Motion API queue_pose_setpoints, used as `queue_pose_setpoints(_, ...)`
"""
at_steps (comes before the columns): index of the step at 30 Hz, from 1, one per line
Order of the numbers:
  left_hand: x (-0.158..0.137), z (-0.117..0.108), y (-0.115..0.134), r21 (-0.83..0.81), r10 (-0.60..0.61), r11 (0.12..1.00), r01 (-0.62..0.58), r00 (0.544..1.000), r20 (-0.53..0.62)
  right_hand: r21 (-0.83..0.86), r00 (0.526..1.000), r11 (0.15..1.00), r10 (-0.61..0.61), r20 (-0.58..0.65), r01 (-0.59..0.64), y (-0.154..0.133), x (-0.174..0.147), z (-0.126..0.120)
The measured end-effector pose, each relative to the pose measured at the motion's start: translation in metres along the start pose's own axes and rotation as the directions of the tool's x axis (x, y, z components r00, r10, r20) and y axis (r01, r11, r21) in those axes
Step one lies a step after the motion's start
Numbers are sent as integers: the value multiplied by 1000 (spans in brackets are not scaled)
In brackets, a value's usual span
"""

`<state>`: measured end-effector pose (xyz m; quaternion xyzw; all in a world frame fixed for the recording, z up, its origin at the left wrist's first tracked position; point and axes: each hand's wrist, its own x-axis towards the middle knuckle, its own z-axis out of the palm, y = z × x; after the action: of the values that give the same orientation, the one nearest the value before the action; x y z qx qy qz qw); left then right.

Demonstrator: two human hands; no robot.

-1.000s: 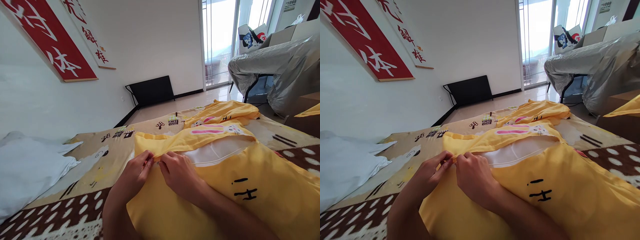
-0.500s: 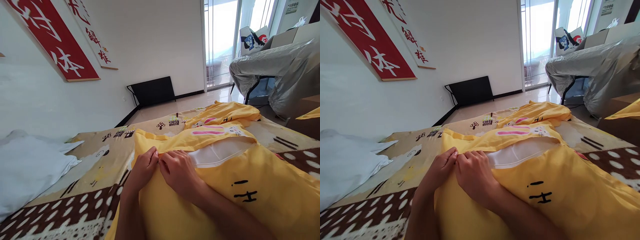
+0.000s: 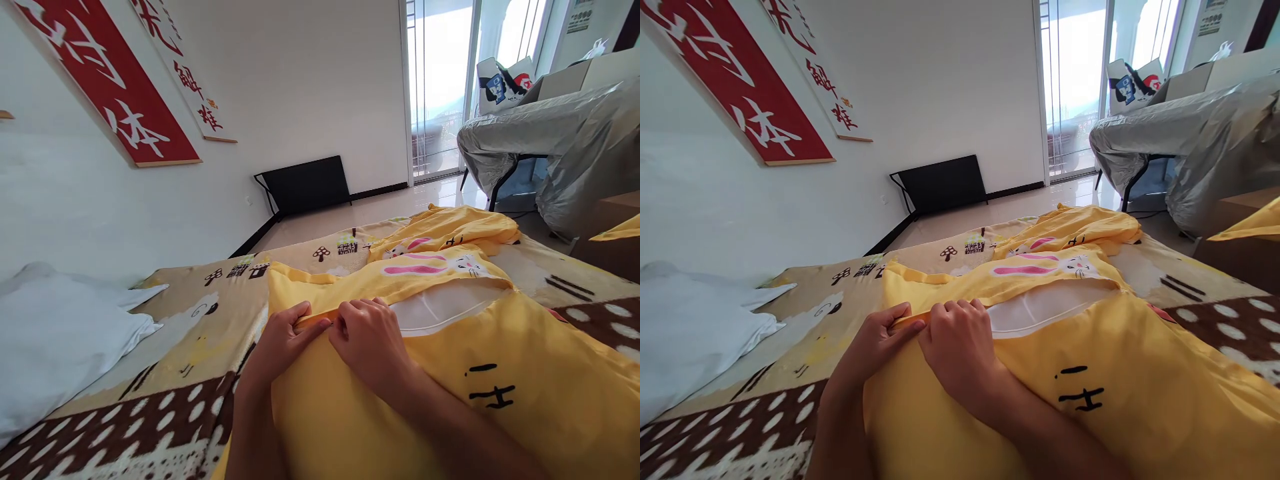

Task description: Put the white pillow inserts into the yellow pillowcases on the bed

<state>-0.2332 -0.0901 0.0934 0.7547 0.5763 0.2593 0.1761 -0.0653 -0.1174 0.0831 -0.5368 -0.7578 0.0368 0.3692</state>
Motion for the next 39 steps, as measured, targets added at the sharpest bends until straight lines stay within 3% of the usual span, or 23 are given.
queue_pose_setpoints(9, -4, -4, 2, -30, -41, 999, 41, 999, -4, -40, 995, 996, 79, 67, -76, 5, 1, -18)
queue_pose_setpoints(39, -4, -5, 0, -82, -38, 996, 38, 999, -3, -54, 981, 981, 191, 44, -188, 29, 5, -41)
